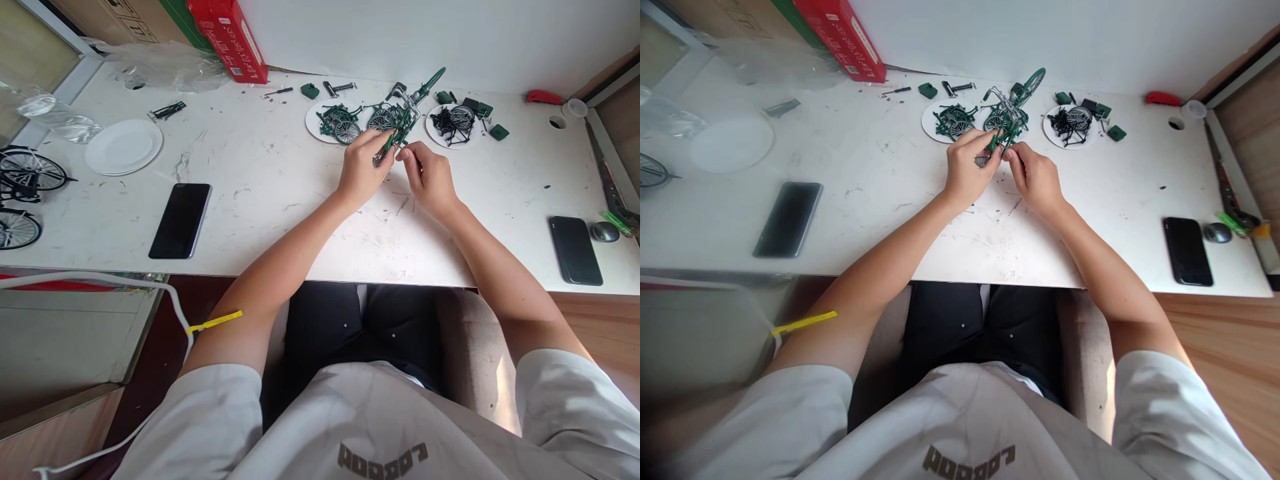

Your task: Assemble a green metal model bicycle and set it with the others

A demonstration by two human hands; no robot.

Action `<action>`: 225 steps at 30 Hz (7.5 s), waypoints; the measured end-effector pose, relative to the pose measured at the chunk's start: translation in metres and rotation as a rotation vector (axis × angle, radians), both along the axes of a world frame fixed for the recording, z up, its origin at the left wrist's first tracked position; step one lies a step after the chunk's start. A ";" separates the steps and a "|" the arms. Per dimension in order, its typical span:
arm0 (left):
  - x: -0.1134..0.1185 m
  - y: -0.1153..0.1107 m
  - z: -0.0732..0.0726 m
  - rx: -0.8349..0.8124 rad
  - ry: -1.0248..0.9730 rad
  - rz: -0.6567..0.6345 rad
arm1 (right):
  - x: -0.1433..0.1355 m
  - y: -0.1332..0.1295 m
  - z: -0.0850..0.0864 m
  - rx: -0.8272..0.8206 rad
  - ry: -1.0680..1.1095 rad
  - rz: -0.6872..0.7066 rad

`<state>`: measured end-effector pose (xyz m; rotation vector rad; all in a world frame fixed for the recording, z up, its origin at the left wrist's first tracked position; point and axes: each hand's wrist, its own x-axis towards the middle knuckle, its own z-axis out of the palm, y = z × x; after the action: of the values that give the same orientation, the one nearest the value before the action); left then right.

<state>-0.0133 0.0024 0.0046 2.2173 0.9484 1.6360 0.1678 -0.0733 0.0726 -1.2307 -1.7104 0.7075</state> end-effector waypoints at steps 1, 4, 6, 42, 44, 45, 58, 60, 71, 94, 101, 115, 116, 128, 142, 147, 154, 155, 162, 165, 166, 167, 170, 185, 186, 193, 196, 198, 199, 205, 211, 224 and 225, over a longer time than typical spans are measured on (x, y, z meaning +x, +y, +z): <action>0.000 0.000 0.000 0.008 -0.006 0.003 | 0.001 0.000 0.001 0.015 -0.030 -0.003; -0.001 -0.001 0.000 0.020 -0.004 0.001 | 0.003 -0.001 0.004 0.013 -0.058 -0.008; -0.002 -0.001 -0.001 0.024 0.015 -0.003 | 0.002 -0.002 0.003 -0.006 -0.061 -0.008; -0.002 -0.001 -0.001 -0.041 0.029 -0.044 | -0.003 -0.003 -0.004 -0.015 -0.054 -0.029; -0.003 -0.001 -0.002 -0.043 0.036 -0.053 | -0.004 -0.003 -0.007 -0.064 -0.004 -0.014; -0.003 -0.001 -0.003 -0.051 0.043 -0.059 | -0.004 -0.002 -0.009 -0.089 0.026 -0.004; -0.013 -0.001 -0.004 -0.086 0.060 -0.103 | -0.010 -0.002 0.003 -0.474 0.409 0.116; -0.013 0.000 -0.004 -0.090 0.063 -0.111 | -0.010 -0.004 0.006 -0.530 0.459 0.125; -0.015 0.005 -0.009 -0.081 0.054 -0.127 | -0.008 -0.003 0.015 -0.701 0.584 0.156; -0.006 0.027 -0.033 -0.239 -0.155 -0.066 | 0.042 0.043 -0.037 0.162 -0.326 -0.274; -0.002 0.009 -0.008 -0.265 -0.196 -0.074 | 0.059 0.063 -0.064 0.102 -0.381 -0.196; 0.002 0.000 -0.006 -0.247 -0.151 -0.101 | 0.031 0.033 -0.027 0.148 -0.227 -0.177; 0.003 0.000 -0.006 -0.265 -0.156 -0.116 | 0.029 0.032 -0.025 0.138 -0.208 -0.194; 0.008 0.021 -0.028 -0.343 -0.217 -0.272 | 0.027 0.034 -0.025 0.104 -0.153 -0.208; 0.002 0.023 -0.022 -0.426 -0.245 -0.354 | 0.024 0.034 -0.023 0.039 -0.040 -0.116; 0.003 0.013 -0.006 -0.462 -0.246 -0.374 | 0.022 0.033 -0.021 -0.026 0.066 -0.063; 0.000 0.023 -0.020 -0.528 -0.301 -0.376 | 0.021 0.035 -0.024 -0.028 0.088 -0.076; 0.000 0.024 -0.021 -0.546 -0.314 -0.384 | 0.020 0.035 -0.024 -0.037 0.077 -0.077; 0.000 0.020 -0.011 -0.650 -0.338 -0.491 | 0.023 0.038 -0.027 -0.117 0.132 -0.031; -0.002 0.015 -0.007 -0.719 -0.383 -0.527 | 0.026 0.041 -0.033 -0.157 0.210 0.001; -0.002 0.012 -0.005 -0.755 -0.422 -0.529 | 0.028 0.043 -0.036 -0.158 0.253 0.021; -0.003 0.009 -0.003 -0.797 -0.472 -0.525 | 0.029 0.045 -0.038 -0.148 0.306 0.051; -0.004 0.001 0.007 -0.914 -0.620 -0.513 | 0.031 0.051 -0.045 -0.100 0.468 0.149; -0.003 -0.002 0.012 -0.989 -0.677 -0.481 | 0.025 0.046 -0.042 -0.148 0.519 0.185; -0.004 -0.002 0.012 -0.986 -0.675 -0.490 | 0.024 0.045 -0.040 -0.152 0.503 0.184; -0.004 -0.004 0.017 -1.000 -0.724 -0.484 | 0.020 0.047 -0.046 -0.056 0.440 0.156; -0.003 -0.005 0.021 -1.034 -0.737 -0.453 | 0.019 0.046 -0.046 -0.032 0.422 0.150; -0.004 -0.006 0.024 -1.050 -0.728 -0.448 | 0.016 0.042 -0.043 -0.012 0.415 0.151; -0.004 -0.007 0.025 -1.057 -0.721 -0.449 | 0.015 0.040 -0.041 -0.003 0.412 0.154; -0.006 -0.013 0.033 -1.089 -0.691 -0.477 | 0.009 0.028 -0.030 -0.006 0.397 0.177; -0.007 -0.014 0.035 -1.115 -0.700 -0.480 | 0.010 0.030 -0.029 -0.044 0.387 0.224; -0.007 -0.008 0.031 -1.001 -0.726 -0.512 | 0.014 0.031 -0.027 -0.142 0.387 0.193; -0.007 -0.007 0.030 -1.001 -0.708 -0.509 | 0.015 0.032 -0.028 -0.140 0.389 0.192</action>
<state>-0.0207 -0.0044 0.0344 0.9789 0.6699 1.1470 0.1824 -0.0417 0.0446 -0.9502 -1.4827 1.1195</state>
